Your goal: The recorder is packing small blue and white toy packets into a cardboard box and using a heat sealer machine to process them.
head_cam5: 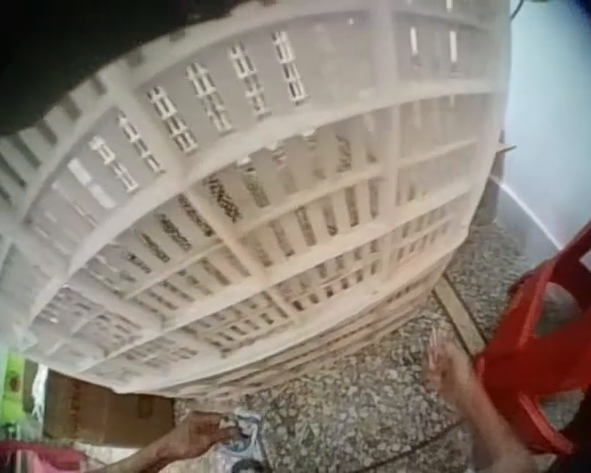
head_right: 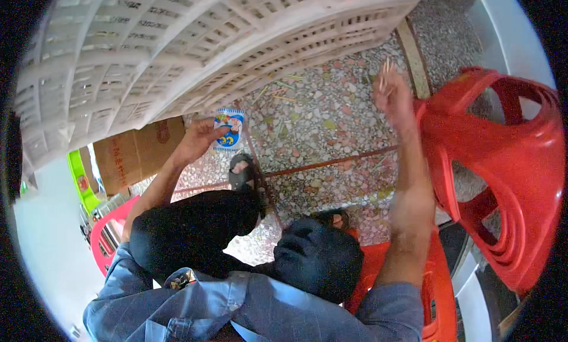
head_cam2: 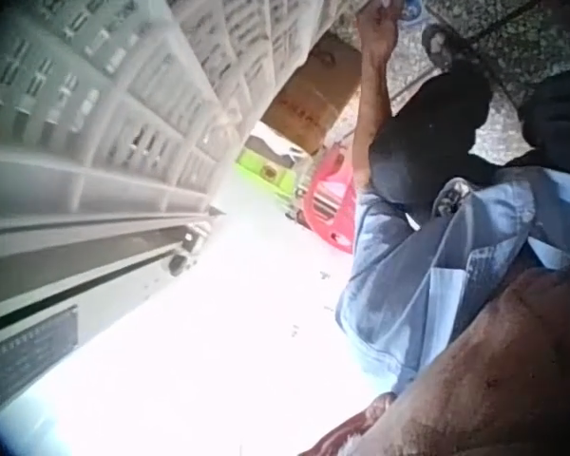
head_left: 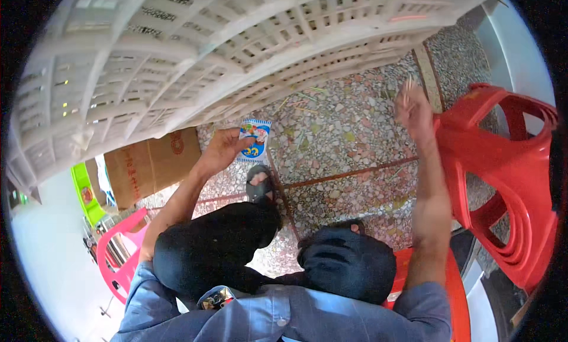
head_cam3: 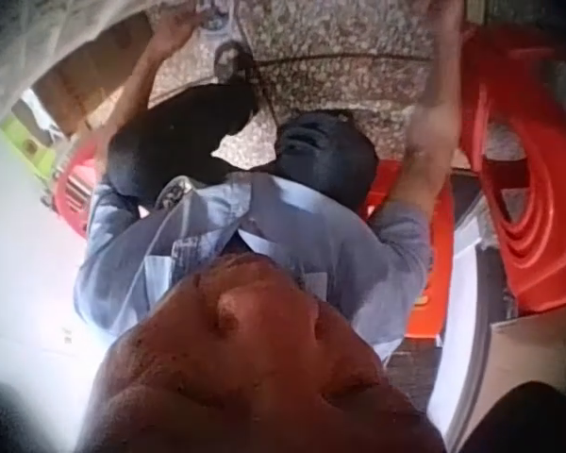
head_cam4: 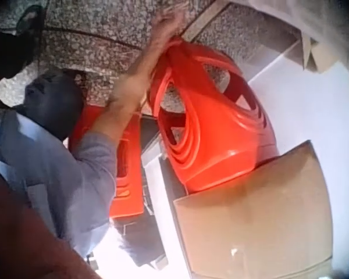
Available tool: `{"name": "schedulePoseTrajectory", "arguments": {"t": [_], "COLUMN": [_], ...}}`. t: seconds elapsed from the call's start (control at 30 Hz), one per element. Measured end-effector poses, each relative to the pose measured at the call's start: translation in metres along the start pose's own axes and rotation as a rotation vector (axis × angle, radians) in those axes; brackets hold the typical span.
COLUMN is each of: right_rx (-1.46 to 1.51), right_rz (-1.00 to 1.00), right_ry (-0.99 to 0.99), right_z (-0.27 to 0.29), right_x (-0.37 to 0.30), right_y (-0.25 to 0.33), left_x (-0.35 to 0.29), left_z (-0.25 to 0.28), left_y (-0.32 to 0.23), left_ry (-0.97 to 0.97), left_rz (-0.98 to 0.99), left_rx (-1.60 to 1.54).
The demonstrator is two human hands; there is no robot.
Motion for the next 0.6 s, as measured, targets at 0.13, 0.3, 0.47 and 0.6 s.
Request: {"name": "schedulePoseTrajectory", "arguments": {"t": [0.13,0.3,0.47,0.6], "right_rx": [0.09,0.178,-1.589,-1.652], "right_rz": [0.033,0.066,0.304,0.295], "right_ry": [0.053,0.075,-0.162,-0.138], "right_z": [-0.102,-0.132,-0.149,-0.194], "right_x": [-0.012,0.02,0.047,0.045], "right_y": [-0.037,-0.056,-0.079,-0.08], "left_x": [-0.012,0.007,-0.006,-0.011], "left_z": [0.017,0.027,0.015,0.032], "left_y": [0.022,0.029,-0.008,0.023], "left_ry": [-0.014,-0.042,-0.051,-0.055], "left_rz": [0.048,0.042,0.014,-0.058], "left_rx": [0.033,0.208,0.195,0.004]}}
Point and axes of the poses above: each hand's wrist, its own x-axis towards the middle knuckle, its own z-axis out of the back of the hand, y = z × x, the point moved 9 cm from there along x, towards the middle knuckle, and after that the axes turned 2 degrees about z, right-handed, at the moved point
